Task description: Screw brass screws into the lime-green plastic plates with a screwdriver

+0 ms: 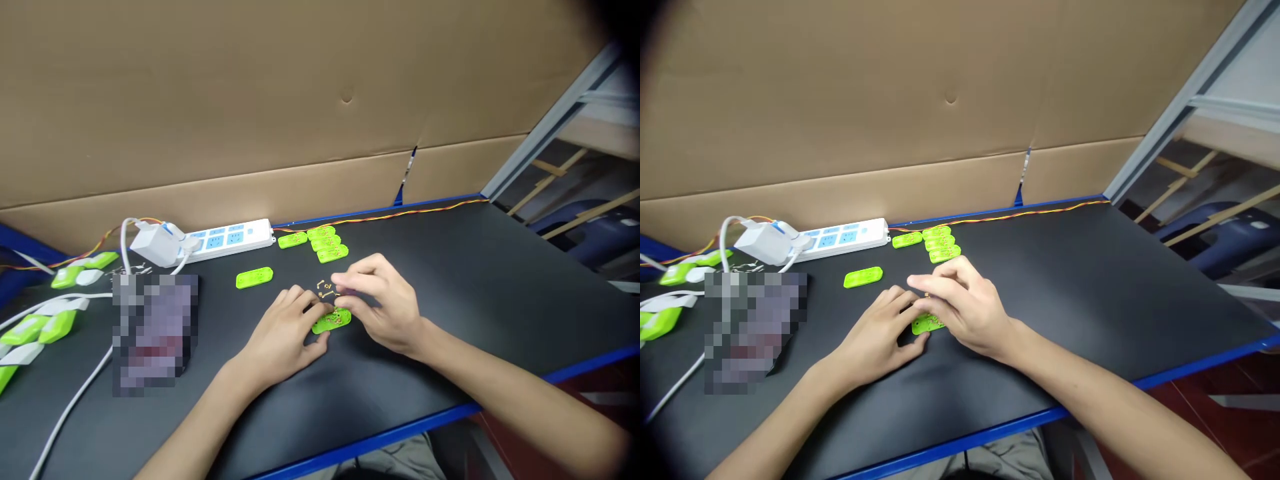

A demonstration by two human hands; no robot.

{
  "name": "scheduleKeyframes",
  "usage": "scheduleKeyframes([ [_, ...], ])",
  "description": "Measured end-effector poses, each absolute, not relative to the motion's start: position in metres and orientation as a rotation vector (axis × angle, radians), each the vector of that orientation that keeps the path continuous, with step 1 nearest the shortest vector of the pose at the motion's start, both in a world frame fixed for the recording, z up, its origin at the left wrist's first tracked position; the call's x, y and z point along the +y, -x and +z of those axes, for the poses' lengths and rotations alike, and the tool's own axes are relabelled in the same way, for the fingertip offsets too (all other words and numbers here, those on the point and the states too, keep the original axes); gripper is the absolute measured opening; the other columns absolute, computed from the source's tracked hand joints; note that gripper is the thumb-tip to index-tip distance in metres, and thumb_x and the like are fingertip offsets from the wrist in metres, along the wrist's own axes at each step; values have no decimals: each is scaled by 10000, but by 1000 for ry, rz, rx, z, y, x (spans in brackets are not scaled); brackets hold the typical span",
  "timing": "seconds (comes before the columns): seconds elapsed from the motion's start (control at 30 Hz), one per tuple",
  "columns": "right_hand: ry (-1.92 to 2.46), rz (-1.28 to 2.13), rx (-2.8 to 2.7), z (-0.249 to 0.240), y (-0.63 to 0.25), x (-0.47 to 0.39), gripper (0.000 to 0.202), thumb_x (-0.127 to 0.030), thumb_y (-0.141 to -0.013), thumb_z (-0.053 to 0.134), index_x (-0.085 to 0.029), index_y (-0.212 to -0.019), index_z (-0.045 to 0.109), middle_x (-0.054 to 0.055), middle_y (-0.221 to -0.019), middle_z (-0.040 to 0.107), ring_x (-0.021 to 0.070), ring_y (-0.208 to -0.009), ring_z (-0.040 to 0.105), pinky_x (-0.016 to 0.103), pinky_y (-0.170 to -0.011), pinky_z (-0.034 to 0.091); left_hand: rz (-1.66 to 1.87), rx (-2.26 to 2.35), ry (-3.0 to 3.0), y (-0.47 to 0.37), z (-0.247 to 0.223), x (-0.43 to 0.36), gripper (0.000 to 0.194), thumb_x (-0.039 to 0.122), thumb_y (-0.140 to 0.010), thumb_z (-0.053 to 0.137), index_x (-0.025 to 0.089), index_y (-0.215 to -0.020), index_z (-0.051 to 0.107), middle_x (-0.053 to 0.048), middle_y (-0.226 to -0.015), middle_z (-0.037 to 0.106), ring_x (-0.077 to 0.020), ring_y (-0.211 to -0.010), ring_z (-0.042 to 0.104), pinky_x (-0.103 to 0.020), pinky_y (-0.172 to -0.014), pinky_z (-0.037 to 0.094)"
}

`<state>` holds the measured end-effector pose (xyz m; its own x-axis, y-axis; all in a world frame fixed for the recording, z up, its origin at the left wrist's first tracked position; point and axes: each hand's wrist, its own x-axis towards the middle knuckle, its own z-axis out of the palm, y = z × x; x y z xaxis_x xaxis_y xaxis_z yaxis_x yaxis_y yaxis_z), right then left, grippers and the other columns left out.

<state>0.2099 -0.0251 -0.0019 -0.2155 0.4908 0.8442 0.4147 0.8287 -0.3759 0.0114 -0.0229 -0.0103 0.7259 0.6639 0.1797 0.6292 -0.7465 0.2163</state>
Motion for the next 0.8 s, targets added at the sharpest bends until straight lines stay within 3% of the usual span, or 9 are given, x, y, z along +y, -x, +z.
scheduleKeyframes([
  [0.17,691,165,-1822,-2,-209,-27,375,-39,-888,458,-183,-1223,542,79,-994,709,128,-862,696,256,-727,612,360,1037,-2761,-11,-11,-23,263,276,-893,529,197,-1129,610,-59,-986,596,-230,-898,460,-392,-800,424],
  [0.33,700,41,-1844,0,-210,-26,345,-79,-859,596,-201,-1181,596,73,-959,687,127,-804,671,250,-682,605,365,1041,-2766,-11,-10,-23,258,277,-894,527,200,-1125,613,-60,-1000,598,-226,-890,461,-390,-797,425],
  [0.5,677,94,-1796,-3,-210,-25,427,-28,-860,545,-187,-1257,551,65,-953,714,118,-846,693,225,-706,614,353,1047,-2729,-9,-9,-24,265,277,-891,531,210,-1131,623,-60,-1009,598,-228,-907,467,-390,-813,429],
  [0.8,672,211,-1679,-8,-212,-22,455,-9,-854,551,-240,-1247,546,56,-1045,692,158,-918,719,324,-767,639,306,1064,-2667,-7,-2,-23,295,277,-881,537,212,-1154,625,-66,-1055,593,-234,-954,471,-418,-870,434],
])
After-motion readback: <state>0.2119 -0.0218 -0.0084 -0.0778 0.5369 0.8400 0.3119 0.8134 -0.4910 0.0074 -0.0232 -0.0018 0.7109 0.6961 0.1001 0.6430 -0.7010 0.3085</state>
